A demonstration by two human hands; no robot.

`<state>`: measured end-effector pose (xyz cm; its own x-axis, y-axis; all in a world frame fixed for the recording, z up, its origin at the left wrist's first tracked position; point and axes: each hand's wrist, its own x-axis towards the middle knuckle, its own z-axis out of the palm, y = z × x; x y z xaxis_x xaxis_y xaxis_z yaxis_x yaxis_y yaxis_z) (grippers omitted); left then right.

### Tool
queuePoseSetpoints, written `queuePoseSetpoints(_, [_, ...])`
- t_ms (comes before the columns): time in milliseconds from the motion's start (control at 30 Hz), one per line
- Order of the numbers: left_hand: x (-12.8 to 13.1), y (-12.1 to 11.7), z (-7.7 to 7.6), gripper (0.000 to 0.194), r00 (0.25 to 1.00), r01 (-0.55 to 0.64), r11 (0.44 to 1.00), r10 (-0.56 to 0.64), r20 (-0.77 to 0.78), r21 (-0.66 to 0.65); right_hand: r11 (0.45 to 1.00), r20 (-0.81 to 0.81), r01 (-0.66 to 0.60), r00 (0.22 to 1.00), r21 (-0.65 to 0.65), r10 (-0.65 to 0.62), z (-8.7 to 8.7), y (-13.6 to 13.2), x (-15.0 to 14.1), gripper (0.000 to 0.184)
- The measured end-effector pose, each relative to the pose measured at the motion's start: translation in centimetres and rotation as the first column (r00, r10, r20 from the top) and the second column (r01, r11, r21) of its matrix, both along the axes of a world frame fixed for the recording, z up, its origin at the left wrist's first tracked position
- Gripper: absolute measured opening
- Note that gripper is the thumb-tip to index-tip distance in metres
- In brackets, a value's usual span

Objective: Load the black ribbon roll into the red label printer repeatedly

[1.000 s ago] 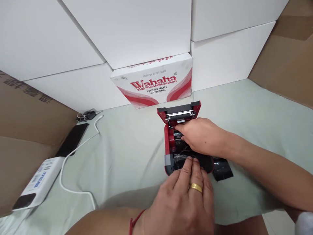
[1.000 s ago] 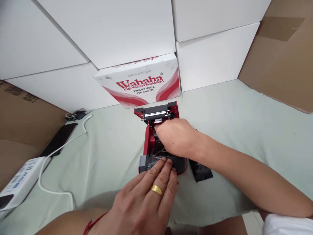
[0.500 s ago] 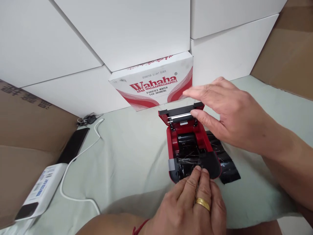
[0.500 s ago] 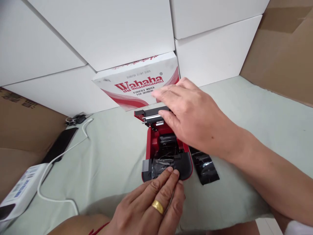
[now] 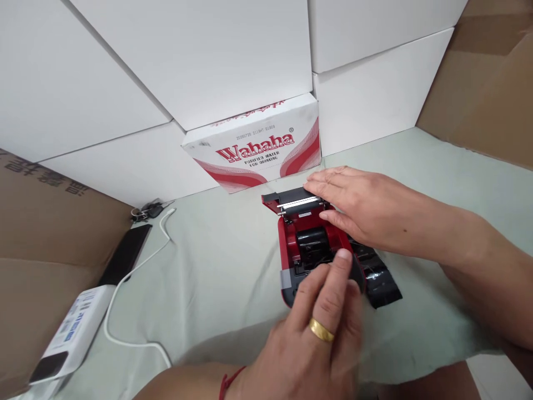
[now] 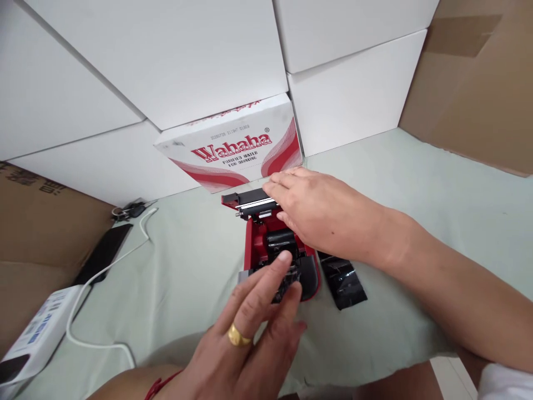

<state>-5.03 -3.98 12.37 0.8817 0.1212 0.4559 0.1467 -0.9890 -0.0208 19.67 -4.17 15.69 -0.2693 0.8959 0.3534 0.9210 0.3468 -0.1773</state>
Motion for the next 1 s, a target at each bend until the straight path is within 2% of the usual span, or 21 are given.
queuePoseSetpoints(67, [0.0,0.2,-0.1,0.026,0.999,-0.031,0.996,0.032,-0.011,0.078,1.0,0.004,0.0,1.0,-0.025,0.0,0.4,-0.2,-0.1,0.04])
queuePoseSetpoints(167, [-0.1,0.6,0.0,0.028,0.999,0.032,0.987,-0.026,-0.042,0.157,0.997,0.009,0.01,1.0,-0.078,-0.009,1.1,-0.9,-0.1,0.035])
queuePoseSetpoints(300, [-0.3,0.7,0.0,0.031,0.996,0.078,0.988,-0.073,-0.046,0.135,0.983,0.008,-0.021,1.0,-0.182,0.023,1.5,-2.0,-0.1,0.026])
queuePoseSetpoints(433, [-0.3,0.0,-0.3,0.024,0.998,0.067,0.993,-0.067,0.005,0.096,0.912,0.068,-0.111,0.986,-0.395,0.15,1.4,-2.6,-0.6,0.016])
queuePoseSetpoints(500, [-0.2,0.1,0.2,0.02,0.998,0.066,0.997,-0.066,0.02,0.028,0.882,0.106,-0.106,0.979,-0.458,0.172,1.6,-2.5,-1.0,0.02])
queuePoseSetpoints(567, [-0.3,1.1,1.4,0.02,0.996,0.085,0.986,-0.082,0.027,-0.145,0.87,0.115,-0.081,0.981,-0.485,0.155,1.9,-2.3,-1.3,0.022])
queuePoseSetpoints(600, [-0.3,2.1,2.1,0.018,0.999,0.036,0.965,-0.027,0.039,-0.258,0.863,0.116,-0.069,0.982,-0.5,0.146,2.1,-2.2,-1.4,0.022])
queuePoseSetpoints(633, [-0.2,3.4,2.6,0.018,0.995,0.041,0.943,-0.009,0.097,-0.33,0.853,0.121,-0.06,0.982,-0.518,0.143,2.4,-2.1,-1.5,0.022])
queuePoseSetpoints(733, [0.1,8.6,2.8,0.04,0.983,-0.032,0.893,0.109,0.148,-0.448,0.832,0.183,-0.034,0.97,-0.554,0.161,3.1,-2.0,-1.7,0.022])
queuePoseSetpoints(767, [0.4,10.5,2.4,0.054,0.987,-0.047,0.839,0.123,0.103,-0.543,0.834,0.206,-0.03,0.963,-0.55,0.171,3.2,-2.0,-1.8,0.022])
queuePoseSetpoints(800, [0.6,12.1,1.7,0.069,0.993,-0.043,0.747,0.105,0.054,-0.663,0.838,0.223,-0.03,0.958,-0.544,0.179,3.3,-2.0,-1.9,0.023])
queuePoseSetpoints(867, [1.1,14.6,0.1,0.092,0.999,-0.039,0.485,0.019,-0.034,-0.874,0.843,0.234,-0.026,0.956,-0.537,0.179,3.4,-2.1,-2.2,0.023])
queuePoseSetpoints(900, [1.3,15.4,-0.6,0.099,0.998,-0.042,0.385,-0.025,-0.056,-0.922,0.843,0.229,-0.019,0.959,-0.538,0.168,3.4,-2.1,-2.3,0.023])
queuePoseSetpoints(933, [1.5,15.8,-1.2,0.104,0.996,-0.037,0.312,-0.065,-0.06,-0.949,0.84,0.218,-0.014,0.963,-0.542,0.156,3.4,-2.1,-2.4,0.023])
queuePoseSetpoints(967, [1.6,16.0,-1.6,0.108,0.994,-0.031,0.276,-0.093,-0.059,-0.961,0.837,0.203,-0.014,0.968,-0.547,0.149,3.4,-2.1,-2.5,0.024])
queuePoseSetpoints(1000, [1.6,16.1,-1.8,0.112,0.992,-0.023,0.277,-0.109,-0.056,-0.961,0.834,0.191,-0.017,0.971,-0.552,0.146,3.4,-2.0,-2.7,0.024])
